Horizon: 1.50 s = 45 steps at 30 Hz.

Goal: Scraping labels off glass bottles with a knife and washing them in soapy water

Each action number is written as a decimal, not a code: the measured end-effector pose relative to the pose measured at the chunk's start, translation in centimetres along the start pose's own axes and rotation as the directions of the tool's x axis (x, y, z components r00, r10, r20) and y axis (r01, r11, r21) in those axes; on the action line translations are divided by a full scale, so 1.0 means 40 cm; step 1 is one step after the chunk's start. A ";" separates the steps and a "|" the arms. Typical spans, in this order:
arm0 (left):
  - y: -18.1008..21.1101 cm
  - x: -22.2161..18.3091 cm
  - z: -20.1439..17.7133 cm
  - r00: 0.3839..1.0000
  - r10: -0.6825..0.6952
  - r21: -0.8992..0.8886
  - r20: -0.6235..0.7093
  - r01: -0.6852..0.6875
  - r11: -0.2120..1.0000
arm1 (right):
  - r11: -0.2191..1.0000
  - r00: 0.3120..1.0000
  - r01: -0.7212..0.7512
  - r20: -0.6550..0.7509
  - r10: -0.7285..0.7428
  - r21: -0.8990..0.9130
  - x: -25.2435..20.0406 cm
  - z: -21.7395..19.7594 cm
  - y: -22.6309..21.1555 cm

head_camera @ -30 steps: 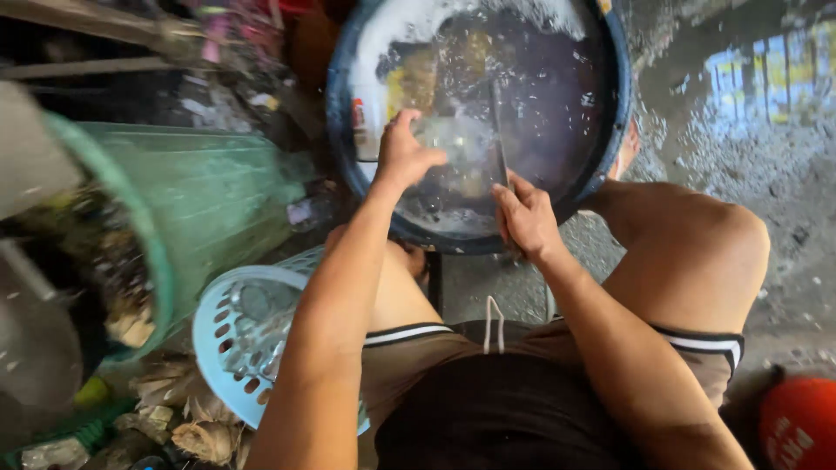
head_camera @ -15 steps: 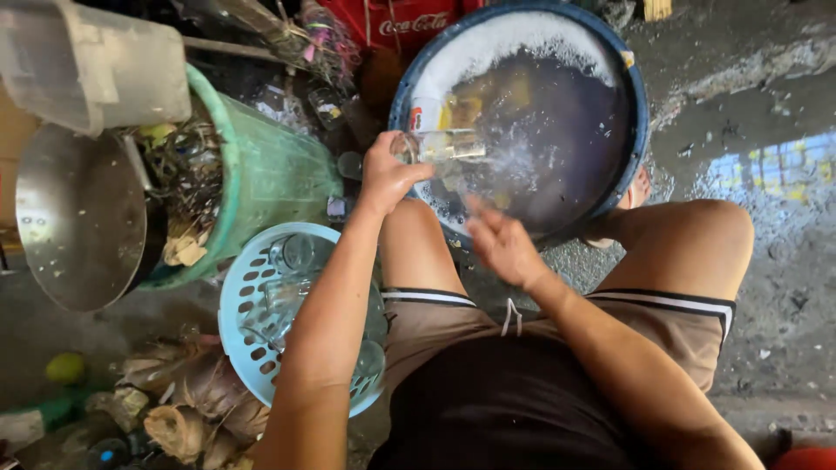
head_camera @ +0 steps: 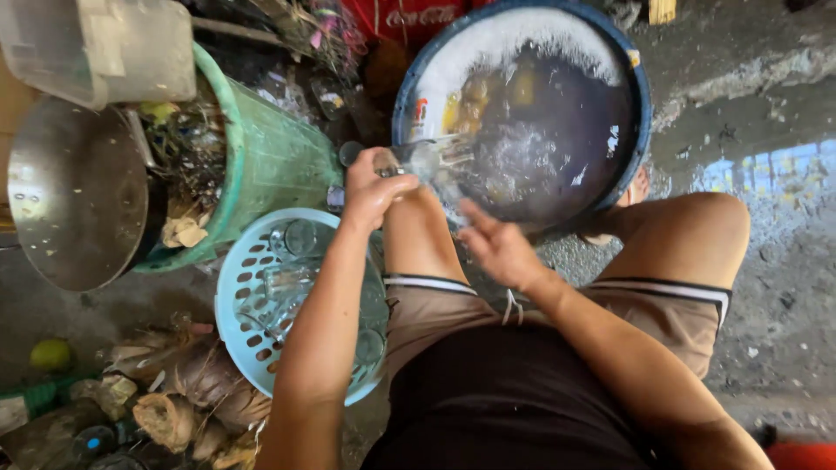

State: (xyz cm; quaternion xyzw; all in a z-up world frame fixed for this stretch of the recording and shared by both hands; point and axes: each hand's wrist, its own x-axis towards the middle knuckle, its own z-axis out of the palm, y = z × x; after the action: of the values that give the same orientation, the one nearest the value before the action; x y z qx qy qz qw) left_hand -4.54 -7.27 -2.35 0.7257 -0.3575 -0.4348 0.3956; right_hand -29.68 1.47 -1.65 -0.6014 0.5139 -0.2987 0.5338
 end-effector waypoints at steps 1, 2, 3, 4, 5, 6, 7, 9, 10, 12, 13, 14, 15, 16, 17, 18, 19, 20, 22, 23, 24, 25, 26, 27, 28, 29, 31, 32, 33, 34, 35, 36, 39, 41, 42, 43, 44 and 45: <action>0.012 -0.032 -0.008 1.000 -0.011 0.001 0.004 0.011 1.000 | 1.000 1.000 -0.011 0.003 0.011 0.000 -0.002 0.007 -0.001; 0.033 -0.053 -0.019 1.000 -0.006 -0.040 0.015 0.006 0.999 | 1.000 1.000 -0.009 -0.008 0.009 0.021 0.008 0.016 -0.006; 0.054 -0.076 -0.032 1.000 0.000 -0.081 0.027 0.002 0.997 | 0.999 1.000 -0.007 -0.018 0.008 0.041 0.017 0.025 -0.011; 0.043 -0.081 -0.046 1.000 -0.001 -0.080 0.022 0.003 0.997 | 0.999 1.000 -0.005 -0.014 0.006 0.044 0.015 0.015 -0.005; 0.032 -0.085 -0.060 1.000 -0.006 -0.082 0.008 0.007 0.997 | 1.000 1.000 -0.003 -0.013 0.003 -0.003 0.013 0.006 0.001; 0.018 -0.090 -0.070 1.000 -0.015 -0.087 -0.005 0.015 0.996 | 0.999 1.000 -0.003 -0.011 0.003 -0.054 0.011 -0.006 0.009; 0.001 -0.074 -0.070 1.000 -0.019 -0.088 -0.008 0.019 0.996 | 0.999 1.000 -0.005 -0.006 0.004 -0.054 -0.006 -0.012 -0.044; -0.045 -0.063 -0.082 0.998 0.025 -0.109 -0.050 -0.031 0.994 | 0.969 0.959 0.243 0.140 -0.248 0.055 -0.054 -0.015 -0.149; -0.037 -0.077 -0.076 0.998 0.026 -0.109 -0.060 -0.032 0.993 | 0.967 0.956 0.247 0.147 -0.253 0.058 -0.037 0.003 -0.091; -0.018 -0.103 -0.059 0.999 0.003 -0.206 -0.052 -0.014 0.979 | 0.965 0.960 0.261 0.105 -0.260 0.006 -0.002 0.037 0.026; -0.017 -0.107 -0.068 0.998 0.006 -0.209 -0.059 -0.018 0.978 | 0.964 0.958 0.267 0.110 -0.266 0.006 0.005 0.032 0.004; -0.016 -0.112 -0.073 0.999 0.031 -0.226 -0.040 -0.039 0.973 | 0.975 0.972 0.223 0.077 -0.224 0.020 0.008 0.025 -0.017; -0.015 -0.116 -0.078 0.998 0.056 -0.243 -0.021 -0.060 0.968 | 0.983 0.983 0.178 0.044 -0.180 0.035 0.012 0.017 -0.037; -0.035 -0.103 -0.088 0.998 0.053 -0.248 -0.020 -0.056 0.967 | 0.984 0.983 0.176 0.046 -0.177 0.031 -0.008 0.026 -0.054; -0.054 -0.090 -0.098 0.994 0.111 -0.227 0.012 -0.105 0.968 | 0.988 0.980 0.156 0.132 -0.152 -0.020 -0.027 0.034 -0.071; -0.069 -0.071 -0.105 0.984 0.172 -0.209 0.046 -0.159 0.965 | 0.987 0.969 0.143 0.212 -0.125 -0.075 -0.041 0.041 -0.089; -0.057 -0.085 -0.100 0.984 0.174 -0.214 0.047 -0.160 0.964 | 0.986 0.970 0.144 0.211 -0.124 -0.080 -0.026 0.019 -0.080; -0.046 -0.101 -0.104 0.980 0.191 -0.144 0.045 -0.183 0.972 | 0.988 0.988 0.122 0.104 -0.113 -0.090 -0.011 0.005 -0.073; -0.029 -0.121 -0.117 0.977 0.206 -0.073 0.047 -0.202 0.977 | 0.991 0.995 0.096 -0.005 -0.097 -0.097 -0.001 -0.004 -0.079; -0.022 -0.124 -0.126 0.975 0.216 -0.020 0.046 -0.216 0.976 | 0.983 0.987 0.155 0.046 -0.152 -0.098 -0.006 0.000 -0.093; -0.017 -0.130 -0.126 0.973 0.225 0.026 0.043 -0.226 0.974 | 0.972 0.974 0.214 0.101 -0.204 -0.101 -0.012 -0.003 -0.105; -0.023 -0.134 -0.122 0.974 0.221 0.020 0.044 -0.222 0.975 | 0.972 0.975 0.210 0.104 -0.199 -0.107 -0.023 0.005 -0.085; -0.024 -0.131 -0.125 0.974 0.218 -0.001 0.054 -0.219 0.976 | 0.960 0.967 0.244 0.104 -0.231 -0.134 -0.025 0.018 -0.068; -0.025 -0.128 -0.129 0.974 0.216 -0.021 0.064 -0.215 0.976 | 0.947 0.959 0.278 0.104 -0.264 -0.162 -0.027 0.031 -0.052; -0.020 -0.133 -0.130 0.975 0.215 -0.019 0.060 -0.214 0.977 | 0.947 0.958 0.280 0.109 -0.265 -0.160 -0.007 0.023 -0.039; -0.016 -0.138 -0.131 0.970 0.233 -0.020 0.073 -0.232 0.972 | 0.967 0.976 0.216 0.051 -0.211 -0.135 0.013 0.014 -0.026; -0.027 -0.137 -0.132 0.964 0.247 -0.024 0.094 -0.246 0.969 | 0.983 0.989 0.145 -0.009 -0.147 -0.110 0.003 0.009 -0.036; -0.036 -0.127 -0.131 0.969 0.222 -0.074 0.105 -0.215 0.974 | 0.965 0.980 0.189 0.095 -0.174 -0.181 -0.018 0.008 -0.063; -0.045 -0.118 -0.130 0.973 0.198 -0.124 0.118 -0.183 0.975 | 0.940 0.961 0.238 0.200 -0.191 -0.246 -0.040 0.007 -0.090; -0.034 -0.125 -0.133 0.974 0.196 -0.126 0.115 -0.181 0.975 | 0.939 0.960 0.238 0.204 -0.190 -0.247 -0.025 -0.001 -0.064; -0.023 -0.132 -0.135 0.965 0.224 -0.108 0.139 -0.210 0.972 | 0.985 0.991 0.132 0.046 -0.128 -0.108 -0.010 -0.009 -0.038; -0.010 -0.135 -0.145 0.954 0.253 -0.087 0.161 -0.242 0.966 | 0.998 0.994 0.046 -0.100 -0.041 0.052 0.010 -0.010 -0.013; 0.023 -0.164 -0.154 0.929 0.317 -0.029 0.192 -0.317 0.948 | 0.973 0.986 -0.145 0.106 0.128 0.182 0.023 -0.065 -0.028; 0.007 -0.158 -0.147 0.918 0.344 0.001 0.199 -0.351 0.936 | 0.965 0.978 -0.176 0.146 0.149 0.193 0.031 -0.067 0.025; 0.002 -0.152 -0.147 0.904 0.375 0.038 0.207 -0.390 0.920 | 0.957 0.969 -0.201 0.185 0.163 0.210 0.039 -0.065 0.049; 0.006 -0.154 -0.138 0.904 0.375 0.037 0.203 -0.390 0.920 | 0.958 0.969 -0.199 0.187 0.161 0.208 0.045 -0.070 0.047; 0.007 -0.159 -0.130 0.930 0.298 -0.025 0.213 -0.300 0.954 | 0.948 0.969 -0.209 0.184 0.167 0.239 0.044 -0.074 0.046; 0.009 -0.166 -0.121 0.948 0.220 -0.086 0.228 -0.205 0.975 | 0.938 0.968 -0.218 0.180 0.174 0.270 0.043 -0.078 0.045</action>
State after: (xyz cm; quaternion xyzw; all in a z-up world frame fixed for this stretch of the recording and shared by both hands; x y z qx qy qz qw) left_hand -2.59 -0.43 1.77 0.6136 -0.4646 -0.4836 0.4169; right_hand -32.54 -1.00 -2.89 -0.4843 0.4798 -0.2682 0.6807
